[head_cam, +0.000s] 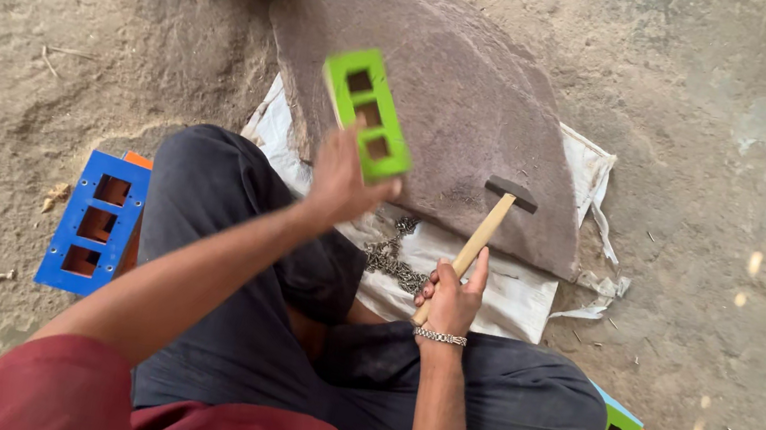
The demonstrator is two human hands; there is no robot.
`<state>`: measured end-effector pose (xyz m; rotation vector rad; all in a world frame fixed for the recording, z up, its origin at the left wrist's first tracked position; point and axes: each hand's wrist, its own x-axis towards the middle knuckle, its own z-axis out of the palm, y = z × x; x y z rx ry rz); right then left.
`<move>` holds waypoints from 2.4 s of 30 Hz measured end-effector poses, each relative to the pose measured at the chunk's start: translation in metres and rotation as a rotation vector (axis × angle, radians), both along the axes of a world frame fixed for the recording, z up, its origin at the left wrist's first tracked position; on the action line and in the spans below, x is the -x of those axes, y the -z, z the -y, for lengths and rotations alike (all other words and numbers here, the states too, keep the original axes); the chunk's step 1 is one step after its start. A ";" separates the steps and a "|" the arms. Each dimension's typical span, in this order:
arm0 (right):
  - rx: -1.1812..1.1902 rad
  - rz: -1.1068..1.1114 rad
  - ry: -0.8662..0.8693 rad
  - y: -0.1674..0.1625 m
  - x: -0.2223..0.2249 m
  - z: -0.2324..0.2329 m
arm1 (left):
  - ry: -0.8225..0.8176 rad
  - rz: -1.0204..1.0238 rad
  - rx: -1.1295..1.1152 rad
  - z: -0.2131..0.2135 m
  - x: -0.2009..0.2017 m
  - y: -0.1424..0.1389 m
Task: The person sits on the floor and uses a hammer to drive metal pins into the holes of colorful plastic molds. They repeatedly pick up molds, insert pins, and tap them into place, stacking the completed molds nearby.
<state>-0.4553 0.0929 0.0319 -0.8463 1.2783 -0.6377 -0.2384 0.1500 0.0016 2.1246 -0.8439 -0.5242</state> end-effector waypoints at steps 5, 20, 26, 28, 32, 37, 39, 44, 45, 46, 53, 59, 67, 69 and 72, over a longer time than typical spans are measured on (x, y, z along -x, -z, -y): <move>-0.025 -0.006 0.007 0.001 -0.001 0.002 | 0.359 0.511 -0.204 -0.001 0.000 0.010; -0.008 -0.020 -0.003 -0.004 0.001 0.002 | 0.493 0.635 -0.342 0.060 -0.026 -0.014; 0.049 -0.109 -0.063 -0.007 0.000 -0.002 | 0.532 0.320 -0.534 0.047 -0.036 -0.048; 0.137 -0.239 -0.131 -0.011 -0.001 -0.006 | 0.546 0.347 -0.522 0.051 -0.044 -0.056; 0.707 -0.346 -0.297 -0.027 0.006 -0.018 | 0.500 0.285 -0.535 0.061 -0.053 -0.050; 1.043 -0.616 -0.534 -0.048 0.013 -0.030 | 0.472 0.235 -0.562 0.064 -0.052 -0.033; 1.099 -0.720 -0.606 -0.050 0.006 -0.033 | 0.459 0.238 -0.533 0.065 -0.051 -0.030; 1.013 -0.781 -0.712 -0.054 -0.001 -0.028 | 0.417 0.267 -0.470 0.062 -0.052 -0.029; 1.121 -0.716 -0.692 -0.054 -0.001 -0.029 | 0.421 0.279 -0.470 0.060 -0.052 -0.030; 1.226 -0.655 -0.665 -0.055 0.001 -0.028 | 0.431 0.290 -0.466 0.059 -0.052 -0.031; 0.898 -0.742 -0.708 -0.043 -0.001 -0.024 | 0.469 0.165 -0.570 0.064 -0.055 -0.040; 0.796 -0.508 -0.478 -0.035 0.010 0.001 | 0.550 0.147 -0.379 0.084 -0.090 -0.022; 0.214 -0.295 -0.286 -0.019 0.010 0.022 | 0.636 0.378 -0.484 0.089 -0.064 0.004; 0.171 -0.235 -0.276 -0.016 0.013 0.023 | 0.586 0.646 -0.279 0.080 -0.056 0.011; 0.114 -0.186 -0.243 -0.012 0.016 0.023 | 0.607 0.595 -0.015 0.062 -0.019 0.029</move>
